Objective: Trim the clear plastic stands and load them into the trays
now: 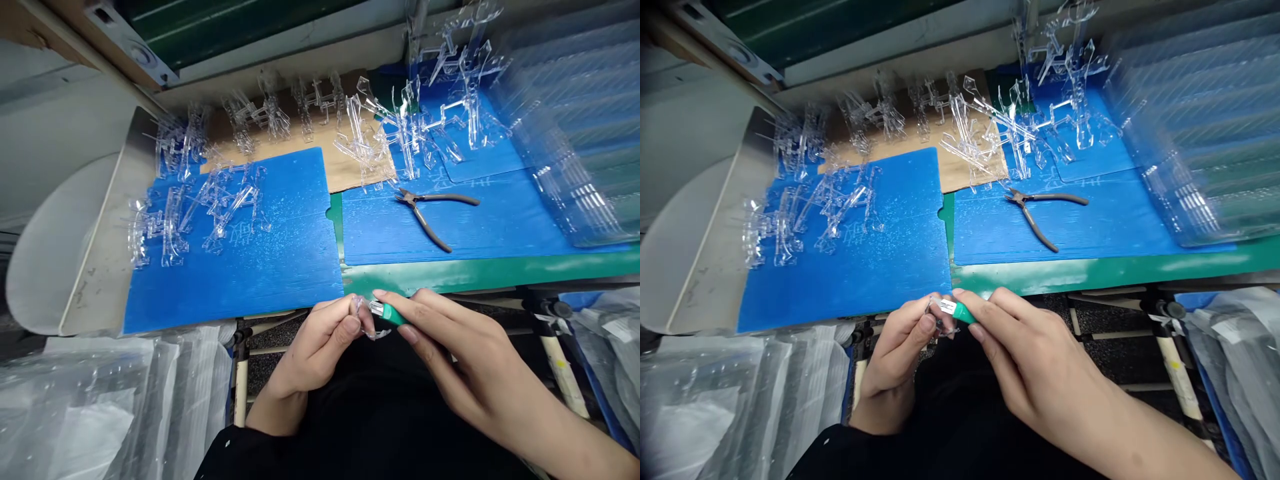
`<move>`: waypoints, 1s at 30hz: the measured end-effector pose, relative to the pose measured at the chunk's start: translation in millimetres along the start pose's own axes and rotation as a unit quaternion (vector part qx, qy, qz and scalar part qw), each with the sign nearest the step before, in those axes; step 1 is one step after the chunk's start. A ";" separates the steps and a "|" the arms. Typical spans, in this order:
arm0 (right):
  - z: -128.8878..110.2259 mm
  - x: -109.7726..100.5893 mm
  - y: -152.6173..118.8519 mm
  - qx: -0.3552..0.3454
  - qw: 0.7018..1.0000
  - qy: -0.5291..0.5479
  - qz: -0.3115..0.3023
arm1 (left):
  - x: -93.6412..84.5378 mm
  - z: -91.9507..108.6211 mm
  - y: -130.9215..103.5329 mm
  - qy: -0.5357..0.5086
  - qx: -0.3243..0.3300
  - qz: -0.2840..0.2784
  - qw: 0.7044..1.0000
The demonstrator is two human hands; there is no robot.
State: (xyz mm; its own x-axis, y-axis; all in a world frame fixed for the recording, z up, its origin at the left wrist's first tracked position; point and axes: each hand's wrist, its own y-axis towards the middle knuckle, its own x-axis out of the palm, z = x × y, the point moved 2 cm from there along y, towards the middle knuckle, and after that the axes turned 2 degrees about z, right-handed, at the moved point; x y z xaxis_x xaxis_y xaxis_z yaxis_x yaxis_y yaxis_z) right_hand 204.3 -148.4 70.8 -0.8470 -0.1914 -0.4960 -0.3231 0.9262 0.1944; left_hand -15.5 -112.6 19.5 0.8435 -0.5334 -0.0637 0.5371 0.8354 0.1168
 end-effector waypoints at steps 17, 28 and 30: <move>-1.3 9.2 -5.7 -0.028 0.999 -0.019 0.003 | -1.9 0.3 1.4 -0.049 0.001 -0.012 0.999; -4.0 6.9 -5.9 -0.016 1.000 0.003 0.007 | -1.6 0.8 1.4 -0.054 0.016 -0.026 0.998; -4.5 7.6 -6.1 -0.013 1.000 0.014 0.010 | -1.2 1.8 2.2 -0.051 0.013 -0.025 0.998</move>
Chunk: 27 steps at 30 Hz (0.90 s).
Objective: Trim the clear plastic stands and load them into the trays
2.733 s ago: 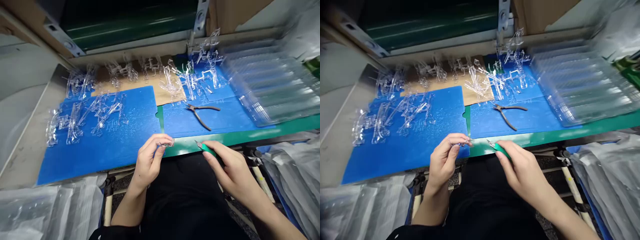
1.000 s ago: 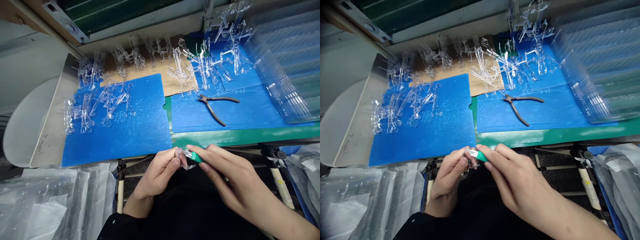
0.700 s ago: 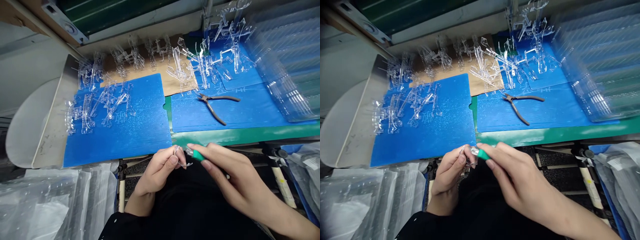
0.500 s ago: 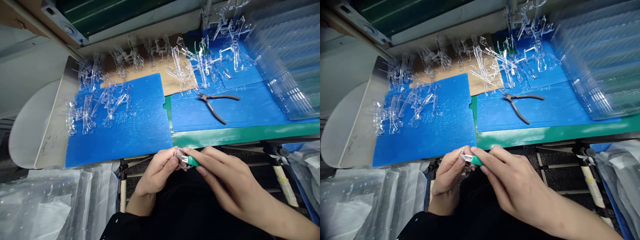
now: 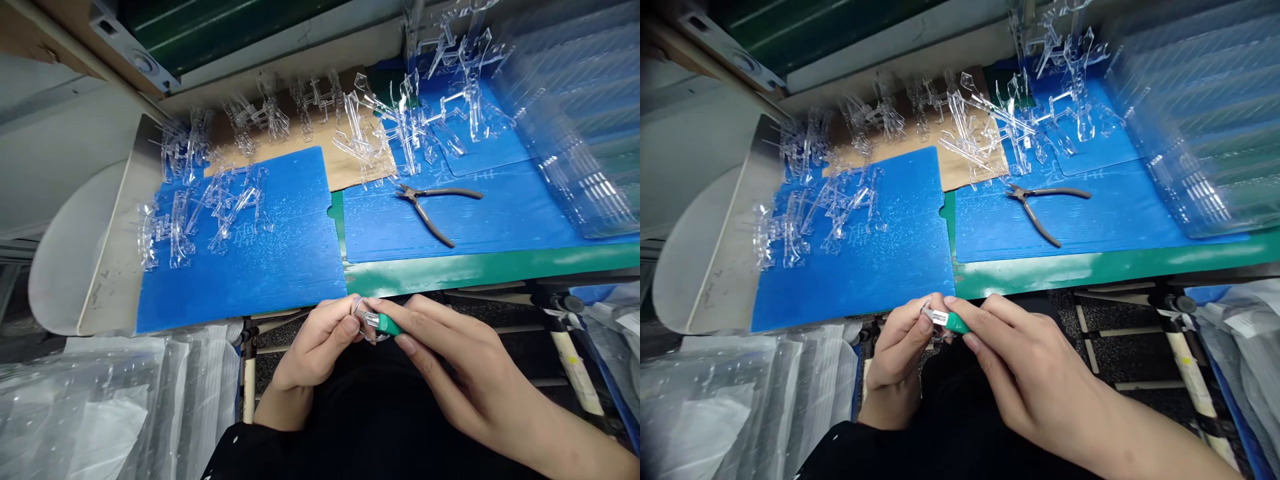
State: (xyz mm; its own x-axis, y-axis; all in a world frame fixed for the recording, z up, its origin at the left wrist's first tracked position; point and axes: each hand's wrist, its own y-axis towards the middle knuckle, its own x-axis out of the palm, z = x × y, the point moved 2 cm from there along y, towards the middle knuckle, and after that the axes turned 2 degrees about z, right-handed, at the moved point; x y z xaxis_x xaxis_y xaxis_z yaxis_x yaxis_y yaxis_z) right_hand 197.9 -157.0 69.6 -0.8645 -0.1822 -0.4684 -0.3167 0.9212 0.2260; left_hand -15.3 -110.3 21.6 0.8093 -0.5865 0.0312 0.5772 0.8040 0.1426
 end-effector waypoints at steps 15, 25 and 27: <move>8.1 13.6 -3.9 0.043 0.997 -0.001 0.057 | 3.2 -7.7 -2.6 -0.013 -0.024 0.012 1.000; 28.8 13.6 10.8 0.121 0.981 0.078 0.129 | 5.2 -6.8 -4.9 -0.016 -0.014 0.003 1.000; 22.9 15.8 14.3 0.158 0.963 0.175 0.127 | 6.4 -3.8 -9.2 0.007 -0.014 0.015 1.000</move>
State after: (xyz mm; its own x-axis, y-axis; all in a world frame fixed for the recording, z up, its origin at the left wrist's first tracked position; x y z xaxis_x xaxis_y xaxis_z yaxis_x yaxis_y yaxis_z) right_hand 188.7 -138.8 45.9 -0.9947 0.0098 -0.1020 0.0100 0.9999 -0.0018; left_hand -14.9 -121.1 16.7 0.8275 -0.5611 0.0210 0.5556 0.8236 0.1139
